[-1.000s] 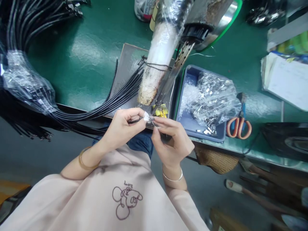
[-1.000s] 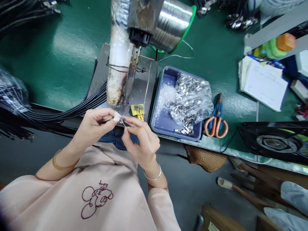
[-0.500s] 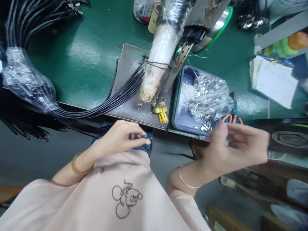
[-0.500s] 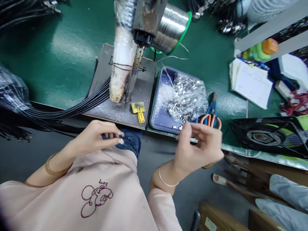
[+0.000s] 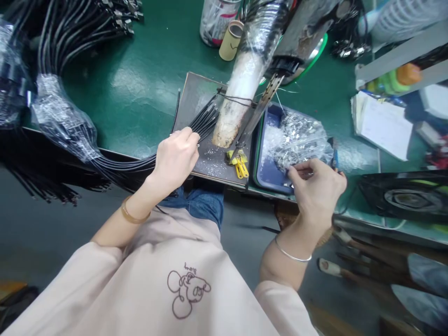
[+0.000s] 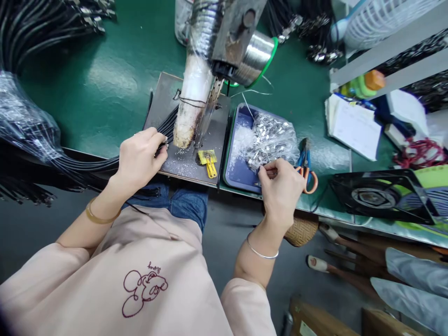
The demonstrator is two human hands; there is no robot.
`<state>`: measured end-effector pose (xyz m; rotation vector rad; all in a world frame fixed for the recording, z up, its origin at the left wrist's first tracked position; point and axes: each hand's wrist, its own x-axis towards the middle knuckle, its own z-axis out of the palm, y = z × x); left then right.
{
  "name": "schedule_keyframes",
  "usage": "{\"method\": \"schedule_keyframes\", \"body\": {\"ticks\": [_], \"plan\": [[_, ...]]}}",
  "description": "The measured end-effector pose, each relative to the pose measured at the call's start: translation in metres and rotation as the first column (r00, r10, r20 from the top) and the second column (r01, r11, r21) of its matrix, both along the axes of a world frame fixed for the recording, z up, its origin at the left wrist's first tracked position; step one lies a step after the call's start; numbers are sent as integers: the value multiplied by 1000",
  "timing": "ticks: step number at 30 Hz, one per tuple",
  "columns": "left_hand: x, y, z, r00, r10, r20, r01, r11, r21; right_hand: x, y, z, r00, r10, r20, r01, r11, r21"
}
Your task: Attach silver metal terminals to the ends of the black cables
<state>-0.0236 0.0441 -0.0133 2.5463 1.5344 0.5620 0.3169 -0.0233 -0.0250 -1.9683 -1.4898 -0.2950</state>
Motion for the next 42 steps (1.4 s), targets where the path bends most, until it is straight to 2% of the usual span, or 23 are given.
{"method": "schedule_keyframes", "body": {"ticks": [2,4,5,7,9,10,11,13,14,15,16,17,19,21,23,29,36,42], "plan": [[1,-3,1,1000,14,-5,-14,1000,9,-1,0,3,1000,19,18,-17,992,-123],[-1,-8,4,1000,14,26,-15,1000,10,-5,-5,8,998,-2,56,11,988,-154],[-3,-10,5,998,9,60,-9,1000,4,-9,-9,11,997,-19,79,30,991,-129],[-8,-17,10,986,-25,166,32,999,-40,-21,-18,18,992,-66,104,66,998,5],[-12,-24,15,943,-115,311,170,973,-158,-39,-28,26,1000,0,7,-1,989,149],[-13,-28,18,899,-181,398,293,925,-242,-50,-32,30,996,73,-60,-57,972,228],[-12,-32,21,835,-247,491,443,832,-335,-63,-35,34,979,149,-138,-107,957,269],[-7,-39,23,673,-288,682,694,565,-447,-90,-40,39,915,295,-277,-215,935,284],[-2,-42,22,605,-241,759,763,449,-466,-104,-42,40,892,293,-344,-215,945,246],[3,-45,21,560,-155,814,793,386,-472,-118,-42,40,875,310,-371,-231,942,242],[8,-47,20,540,-42,841,788,376,-487,-130,-42,39,872,326,-366,-235,933,272],[13,-48,17,523,84,848,756,414,-507,-140,-41,36,882,339,-327,-241,922,304],[19,-49,13,469,288,835,648,531,-547,-154,-37,30,909,363,-205,-264,882,389],[21,-48,10,406,381,831,553,622,-555,-160,-33,24,906,393,-160,-294,853,431],[21,-47,9,376,401,835,511,662,-548,-161,-31,19,876,432,-215,-312,847,430],[19,-50,10,422,381,822,499,660,-562,-161,-32,10,768,498,-404,-325,845,424],[21,-51,15,466,280,839,540,662,-521,-162,-29,17,641,525,-560,-393,851,348],[23,-50,15,423,265,867,499,731,-466,-157,-28,18,651,496,-574,-389,868,309]]}}
